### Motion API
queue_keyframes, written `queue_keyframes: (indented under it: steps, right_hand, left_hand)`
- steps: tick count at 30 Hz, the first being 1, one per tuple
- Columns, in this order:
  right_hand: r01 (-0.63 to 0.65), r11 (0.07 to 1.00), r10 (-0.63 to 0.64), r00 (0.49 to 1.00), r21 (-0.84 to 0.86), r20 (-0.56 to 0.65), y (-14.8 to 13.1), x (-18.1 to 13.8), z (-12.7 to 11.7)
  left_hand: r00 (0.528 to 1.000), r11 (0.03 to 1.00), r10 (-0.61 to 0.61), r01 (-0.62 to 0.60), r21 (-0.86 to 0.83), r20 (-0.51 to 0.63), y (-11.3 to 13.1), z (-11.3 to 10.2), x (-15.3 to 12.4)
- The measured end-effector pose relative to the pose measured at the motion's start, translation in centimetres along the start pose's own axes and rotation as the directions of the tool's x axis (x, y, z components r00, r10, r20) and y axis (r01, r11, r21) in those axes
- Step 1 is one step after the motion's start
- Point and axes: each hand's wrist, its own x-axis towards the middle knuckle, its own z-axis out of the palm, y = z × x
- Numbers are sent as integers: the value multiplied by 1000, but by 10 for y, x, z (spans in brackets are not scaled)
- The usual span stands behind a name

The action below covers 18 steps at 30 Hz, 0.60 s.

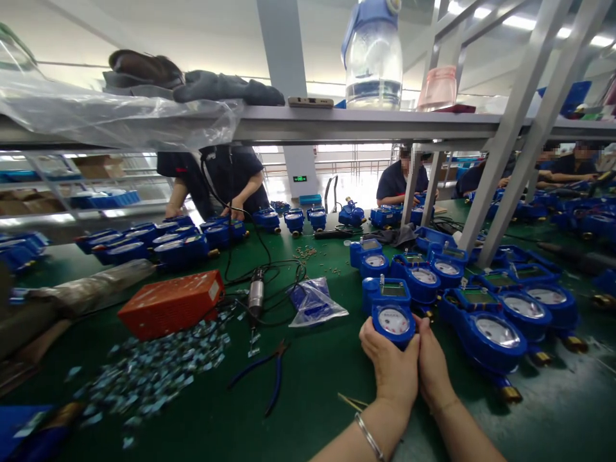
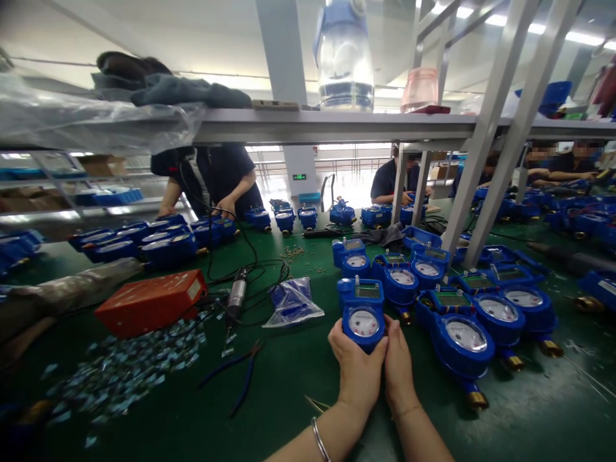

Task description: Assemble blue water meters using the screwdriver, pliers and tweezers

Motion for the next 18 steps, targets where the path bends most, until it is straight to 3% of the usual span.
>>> queue_keyframes:
  steps: [6, 12, 15, 18]
  right_hand:
    - [-18, 997, 9, 993, -80, -117, -13, 4, -18]
    - [-4, 994, -18, 981, -111, -194, -3, 11, -32]
    - [8, 989, -39, 979, -151, -199, 6, 12, -38]
    - [38, 980, -75, 980, -196, -183, 14, 10, -41]
  left_hand:
    - [999, 1000, 1, 0, -31, 41, 9, 29, -7]
    - [994, 997, -50, 55, -51, 94, 15, 45, -12]
    - [979, 998, -22, 34, -57, 205, 10, 38, -13]
    - [940, 997, 62, -43, -65, 335, 2, 8, -15]
